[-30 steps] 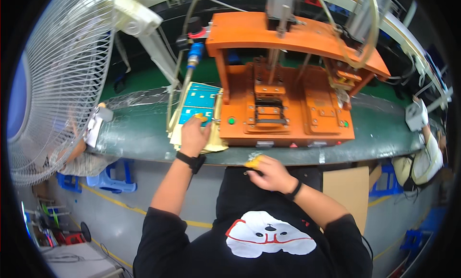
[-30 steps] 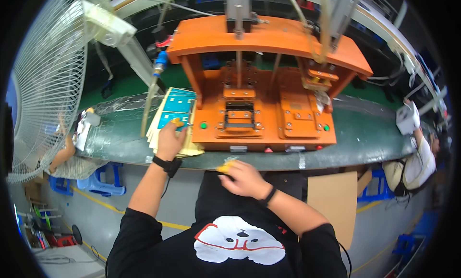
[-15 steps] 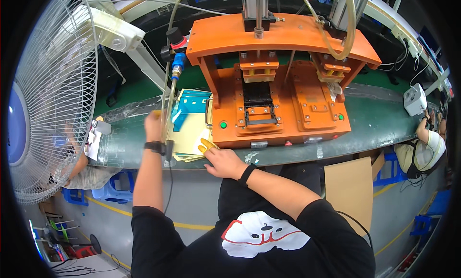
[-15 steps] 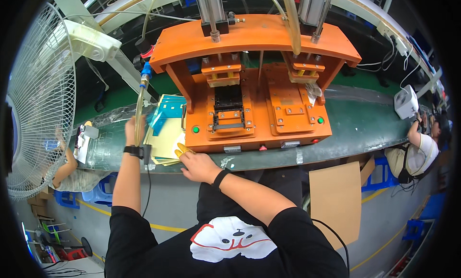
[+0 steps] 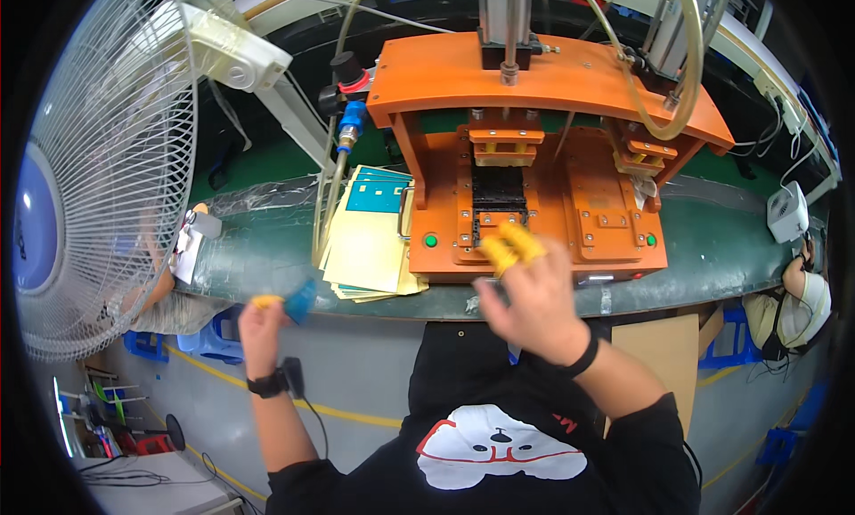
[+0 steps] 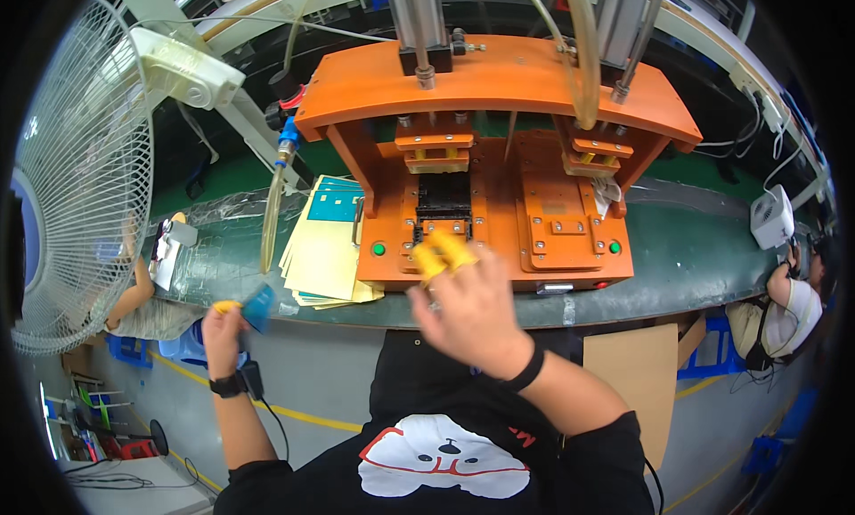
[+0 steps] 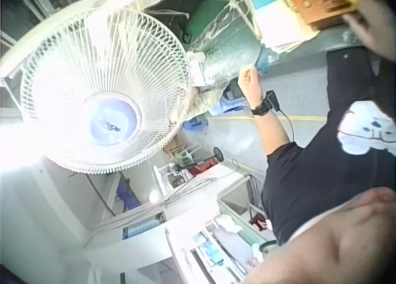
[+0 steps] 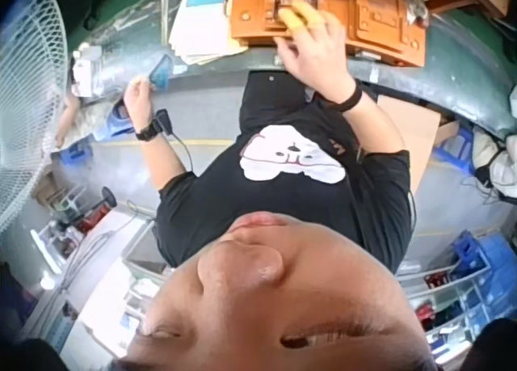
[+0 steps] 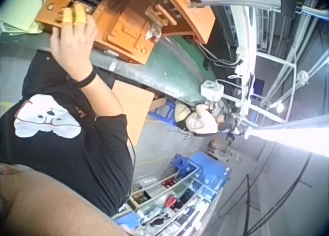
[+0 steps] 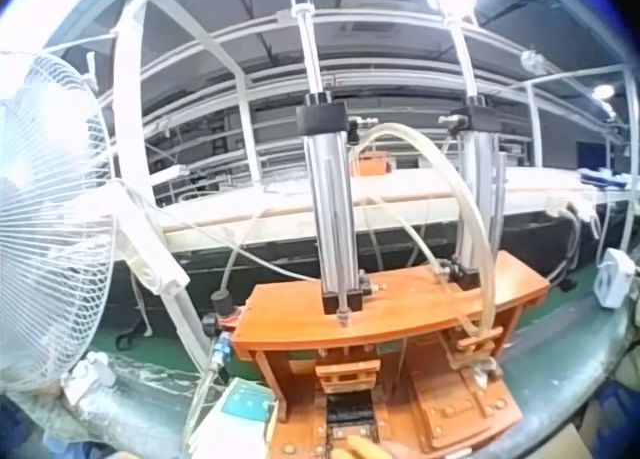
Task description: Operator uses a pneumatic press machine to attach components to electronic board assemblies.
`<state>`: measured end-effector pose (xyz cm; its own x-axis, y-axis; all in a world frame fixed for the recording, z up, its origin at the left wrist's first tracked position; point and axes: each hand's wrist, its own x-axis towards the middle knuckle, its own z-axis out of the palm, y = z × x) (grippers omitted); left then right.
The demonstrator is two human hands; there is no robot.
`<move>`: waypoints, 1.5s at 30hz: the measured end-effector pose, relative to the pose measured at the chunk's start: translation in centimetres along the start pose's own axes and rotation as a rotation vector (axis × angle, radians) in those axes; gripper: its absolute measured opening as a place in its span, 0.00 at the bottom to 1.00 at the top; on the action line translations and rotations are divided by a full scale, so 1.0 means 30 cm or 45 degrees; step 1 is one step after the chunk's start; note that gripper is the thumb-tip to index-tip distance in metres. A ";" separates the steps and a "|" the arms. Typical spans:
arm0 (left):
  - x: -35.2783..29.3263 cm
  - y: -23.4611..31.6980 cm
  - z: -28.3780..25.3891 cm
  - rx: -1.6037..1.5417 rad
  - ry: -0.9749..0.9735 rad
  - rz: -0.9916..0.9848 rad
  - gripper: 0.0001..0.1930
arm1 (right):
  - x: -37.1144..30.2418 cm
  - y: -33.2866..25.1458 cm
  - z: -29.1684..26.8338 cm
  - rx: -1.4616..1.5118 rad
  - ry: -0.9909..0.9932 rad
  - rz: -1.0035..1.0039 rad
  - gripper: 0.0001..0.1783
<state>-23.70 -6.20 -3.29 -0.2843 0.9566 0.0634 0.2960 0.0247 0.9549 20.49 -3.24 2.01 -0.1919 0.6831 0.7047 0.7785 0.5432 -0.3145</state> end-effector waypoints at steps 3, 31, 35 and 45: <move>-0.090 0.037 0.164 -0.155 -0.310 -0.077 0.05 | 0.020 0.116 0.000 -0.132 -0.101 -0.078 0.14; 0.493 0.467 1.083 1.063 -0.583 0.964 0.16 | -0.998 0.724 -0.709 1.669 1.646 1.335 0.12; 0.598 0.427 1.124 1.359 -0.347 1.447 0.22 | -0.945 0.947 -0.616 1.819 1.583 1.361 0.13; 0.561 0.367 1.076 0.971 -0.495 1.364 0.18 | -0.399 1.467 -0.294 1.843 0.979 1.427 0.15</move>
<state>4.21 19.56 -1.09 0.6335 0.6242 0.4572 0.6666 -0.7403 0.0871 62.33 8.19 -14.66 0.5114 0.8386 -0.1874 -0.7089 0.2885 -0.6436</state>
